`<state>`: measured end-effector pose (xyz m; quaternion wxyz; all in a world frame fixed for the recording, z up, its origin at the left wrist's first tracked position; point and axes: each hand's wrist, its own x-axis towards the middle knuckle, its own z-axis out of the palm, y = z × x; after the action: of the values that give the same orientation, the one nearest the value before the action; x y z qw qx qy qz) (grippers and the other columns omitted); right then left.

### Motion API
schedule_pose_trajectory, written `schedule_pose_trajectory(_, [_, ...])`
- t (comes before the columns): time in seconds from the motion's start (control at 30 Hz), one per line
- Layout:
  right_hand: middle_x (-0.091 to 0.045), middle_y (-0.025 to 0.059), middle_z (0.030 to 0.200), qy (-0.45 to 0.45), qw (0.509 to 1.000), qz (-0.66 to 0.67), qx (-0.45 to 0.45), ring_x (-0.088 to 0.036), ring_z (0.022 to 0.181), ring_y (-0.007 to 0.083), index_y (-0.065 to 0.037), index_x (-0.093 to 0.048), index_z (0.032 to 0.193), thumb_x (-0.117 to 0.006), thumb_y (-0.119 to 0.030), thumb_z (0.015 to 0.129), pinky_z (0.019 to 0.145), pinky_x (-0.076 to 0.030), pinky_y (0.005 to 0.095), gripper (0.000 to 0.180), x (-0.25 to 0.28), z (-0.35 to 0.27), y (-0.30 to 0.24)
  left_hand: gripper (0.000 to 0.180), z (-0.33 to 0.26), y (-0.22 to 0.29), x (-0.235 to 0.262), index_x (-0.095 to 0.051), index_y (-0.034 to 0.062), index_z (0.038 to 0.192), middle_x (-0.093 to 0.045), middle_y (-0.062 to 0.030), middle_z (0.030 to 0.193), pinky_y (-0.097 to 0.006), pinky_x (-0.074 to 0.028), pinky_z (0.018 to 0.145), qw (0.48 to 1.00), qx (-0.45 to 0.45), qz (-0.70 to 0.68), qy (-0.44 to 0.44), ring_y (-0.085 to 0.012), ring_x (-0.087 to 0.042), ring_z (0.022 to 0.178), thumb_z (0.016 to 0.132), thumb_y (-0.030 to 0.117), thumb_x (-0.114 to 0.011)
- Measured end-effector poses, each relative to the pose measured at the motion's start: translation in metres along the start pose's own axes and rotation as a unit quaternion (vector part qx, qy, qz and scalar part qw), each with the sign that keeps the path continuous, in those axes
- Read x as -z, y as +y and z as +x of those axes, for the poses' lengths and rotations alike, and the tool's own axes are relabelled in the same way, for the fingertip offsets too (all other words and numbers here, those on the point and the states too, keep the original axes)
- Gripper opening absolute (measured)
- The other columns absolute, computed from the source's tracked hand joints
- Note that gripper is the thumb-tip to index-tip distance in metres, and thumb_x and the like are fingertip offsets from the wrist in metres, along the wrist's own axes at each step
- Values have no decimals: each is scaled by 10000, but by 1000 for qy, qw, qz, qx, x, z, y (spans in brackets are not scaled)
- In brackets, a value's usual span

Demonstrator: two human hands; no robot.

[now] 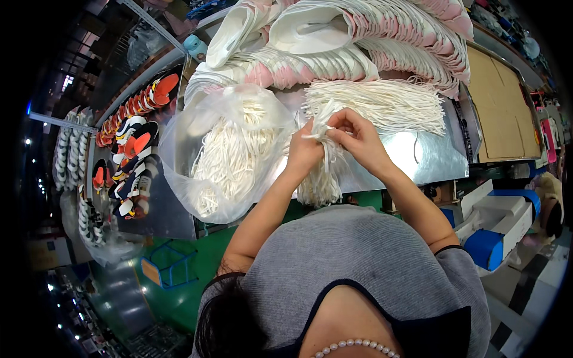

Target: The person gathers white shoelaces from a pile on a metal table and ties them into a bundle before placing the bundle into a plastic bag.

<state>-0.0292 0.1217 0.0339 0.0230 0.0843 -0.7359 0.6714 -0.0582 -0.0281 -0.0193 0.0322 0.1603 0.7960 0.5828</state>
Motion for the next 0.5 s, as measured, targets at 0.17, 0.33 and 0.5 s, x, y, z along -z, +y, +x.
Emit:
schedule_pose_trajectory(0.17, [-583, -17, 747, -68, 926, 311, -205, -542, 649, 94, 5, -579, 927, -624, -115, 823, 580, -437, 233, 165, 10, -4, -9, 364, 1, -14, 3, -552, 58, 1096, -649, -172, 925, -356, -474, 746, 999, -4, -36, -1, -328, -632, 877, 749, 119, -643])
schedule_pose_trajectory(0.33, [-562, -35, 663, -178, 977, -108, -55, -458, 580, 32, -27, -610, 878, -662, -125, 800, 506, -351, 203, 136, 16, -10, -2, 334, 1, 5, 4, -561, 58, 1070, -650, -164, 933, -347, -472, 750, 1000, -4, 9, 0, -317, -633, 879, 751, 108, -641])
schedule_pose_trajectory(0.5, [-461, -67, 626, -215, 947, 78, -225, -391, 572, 12, -60, -595, 823, -650, -124, 831, 519, -307, 175, 84, 8, -14, -10, 301, 5, -2, 4, -572, 66, 1056, -664, -129, 926, -330, -477, 742, 1000, -5, -24, 6, -265, -645, 867, 767, 116, -635])
